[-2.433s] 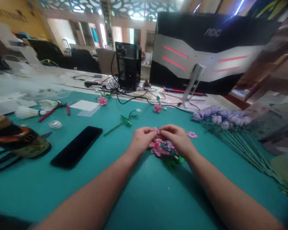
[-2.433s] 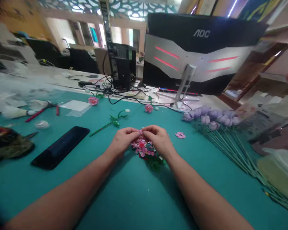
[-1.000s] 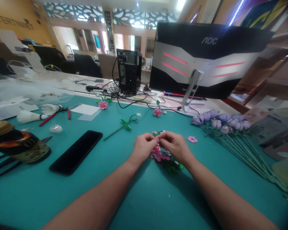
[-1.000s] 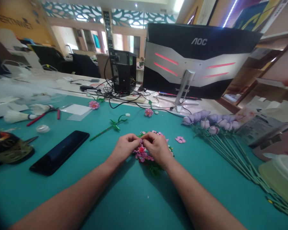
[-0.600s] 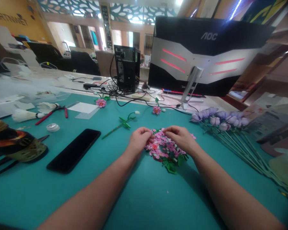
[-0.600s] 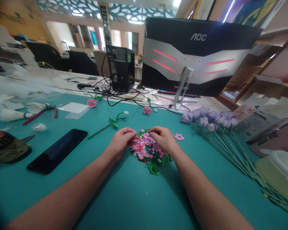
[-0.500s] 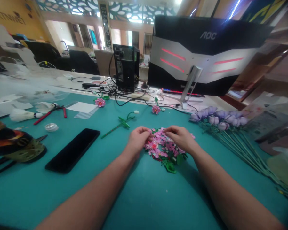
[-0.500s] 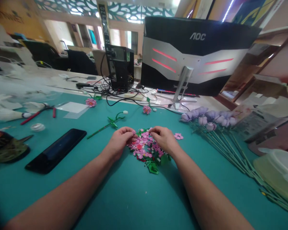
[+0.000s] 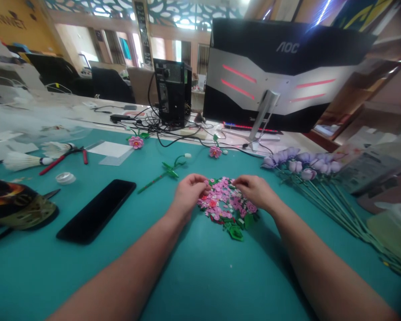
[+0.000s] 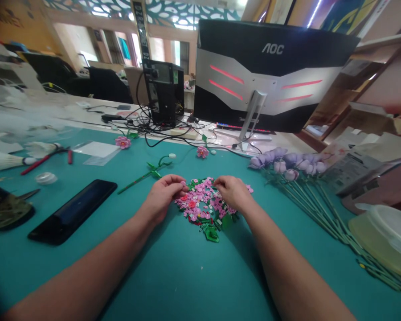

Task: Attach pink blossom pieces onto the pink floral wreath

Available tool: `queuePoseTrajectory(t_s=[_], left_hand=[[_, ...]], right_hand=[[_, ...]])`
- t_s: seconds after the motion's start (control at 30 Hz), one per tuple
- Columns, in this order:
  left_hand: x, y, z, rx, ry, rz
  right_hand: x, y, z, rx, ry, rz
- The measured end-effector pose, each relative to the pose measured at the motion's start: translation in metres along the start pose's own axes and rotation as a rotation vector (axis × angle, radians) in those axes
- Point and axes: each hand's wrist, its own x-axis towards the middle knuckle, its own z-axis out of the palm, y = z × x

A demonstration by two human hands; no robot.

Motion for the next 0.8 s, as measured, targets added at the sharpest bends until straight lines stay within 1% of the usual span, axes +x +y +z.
queuePoseTrajectory(t_s=[0.17,0.33,0.47,0.57,0.67,0.8], left_hand=[[-0.001,0.002,0.0,0.017,0.001,-0.002],[-0.001,0.002,0.0,0.035,0.005,0.005],[-0.001,0.002,0.0,0.031,-0.008,-0.002],[-0.001,0.001,0.001,-0.005,-0.033,-0.029],[-0.001,0.0,0.001,-0.033,-0.06,-0.054],[0.0,-0.001,0.0,-0.051,-0.055,-0.041]], right_hand=[[0.001,0.005,-0.005,-0.006,-0.006,0.031],[-0.002,-0.003,-0.009,-0.039,-0.031,0.043],[-0.005,-0.015,-0.004,0.0,-0.084,-0.029],[-0.007,-0.021,0.001,0.025,-0.09,-0.106],[-0.008,-0.024,0.003,0.04,-0.084,-0.126],[-0.01,-0.029,0.004,0.011,-0.1,-0.141]])
